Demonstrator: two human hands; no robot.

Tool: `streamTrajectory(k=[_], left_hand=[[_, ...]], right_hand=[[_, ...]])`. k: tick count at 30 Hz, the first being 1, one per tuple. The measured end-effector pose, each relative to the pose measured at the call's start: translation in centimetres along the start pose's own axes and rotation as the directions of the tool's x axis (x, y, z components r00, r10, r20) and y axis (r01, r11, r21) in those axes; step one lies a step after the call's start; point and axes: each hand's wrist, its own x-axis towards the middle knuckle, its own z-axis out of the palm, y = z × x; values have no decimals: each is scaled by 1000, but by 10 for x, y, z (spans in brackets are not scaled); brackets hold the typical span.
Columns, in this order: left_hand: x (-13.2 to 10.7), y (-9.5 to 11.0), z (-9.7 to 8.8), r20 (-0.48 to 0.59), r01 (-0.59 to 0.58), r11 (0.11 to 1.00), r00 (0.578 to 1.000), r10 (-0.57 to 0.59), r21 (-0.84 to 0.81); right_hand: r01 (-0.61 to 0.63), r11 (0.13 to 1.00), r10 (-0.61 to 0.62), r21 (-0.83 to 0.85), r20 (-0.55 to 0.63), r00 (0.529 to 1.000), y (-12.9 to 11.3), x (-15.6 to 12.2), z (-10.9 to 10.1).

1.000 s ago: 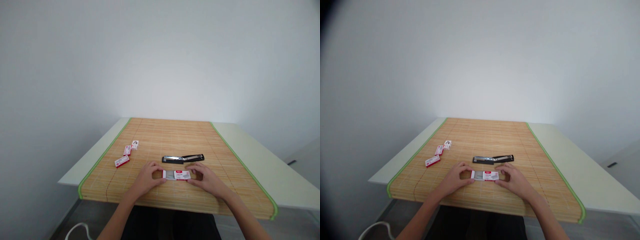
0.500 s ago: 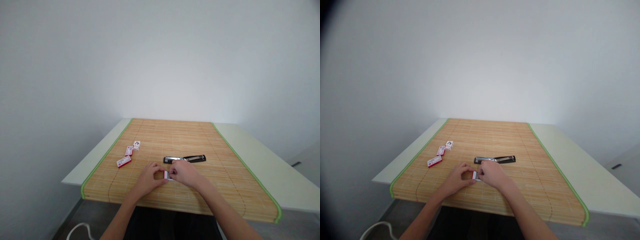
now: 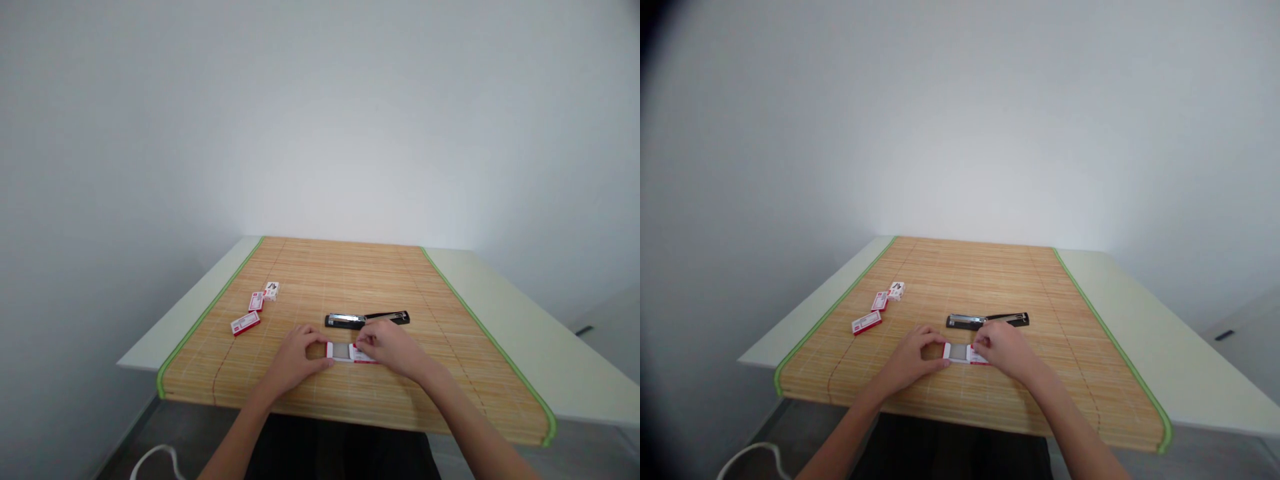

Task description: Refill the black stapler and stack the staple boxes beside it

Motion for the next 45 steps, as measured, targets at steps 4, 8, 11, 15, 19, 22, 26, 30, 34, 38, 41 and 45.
streamTrajectory(k=[4, 8, 11, 15, 19, 22, 26, 30, 34, 38, 41, 45], left_hand=[[1, -1, 0, 9, 2, 1000, 1000, -2, -6], [0, 0, -1, 14, 10, 1000, 1000, -10, 0], [0, 0, -1, 13, 11, 1000, 1000, -11, -2], [0, 0, 0, 8, 11, 1000, 1000, -11, -2], [1, 1, -1, 17, 17, 1000, 1000, -17, 3], [0, 2, -1, 14, 13, 1000, 1000, -14, 4], [0, 1, 0, 1, 10, 1000, 1000, -10, 5], [0, 0, 0, 0, 7, 1000, 1000, -7, 2], [0, 1, 0, -1, 7, 1000, 1000, -7, 5], [-1, 2, 0, -2, 13, 1000, 1000, -13, 13], [-1, 2, 0, -5, 10, 1000, 1000, -10, 18], [0, 3, 0, 1, 19, 1000, 1000, -19, 16]], right_hand=[[21, 1000, -20, -19, 13, 1000, -1, 0, -4], [44, 992, -37, -119, 60, 998, -4, 6, -6], [45, 987, -36, -153, 58, 998, -8, 10, -7], [38, 996, -37, -79, 12, 999, -14, 9, -12], [26, 994, -21, 103, -48, 999, -11, 0, -11], [19, 973, -6, 231, -56, 998, -3, -11, -3], [46, 954, -5, 296, -138, 990, 9, -24, 9], [29, 964, 18, 263, -174, 985, 23, -33, 16], [25, 980, 8, 199, -165, 986, 30, -37, 15], [43, 985, -18, 169, -149, 989, 28, -35, 14], [54, 983, -30, 173, -141, 990, 27, -33, 15], [111, 974, -73, 199, -189, 979, 23, -27, 12]])
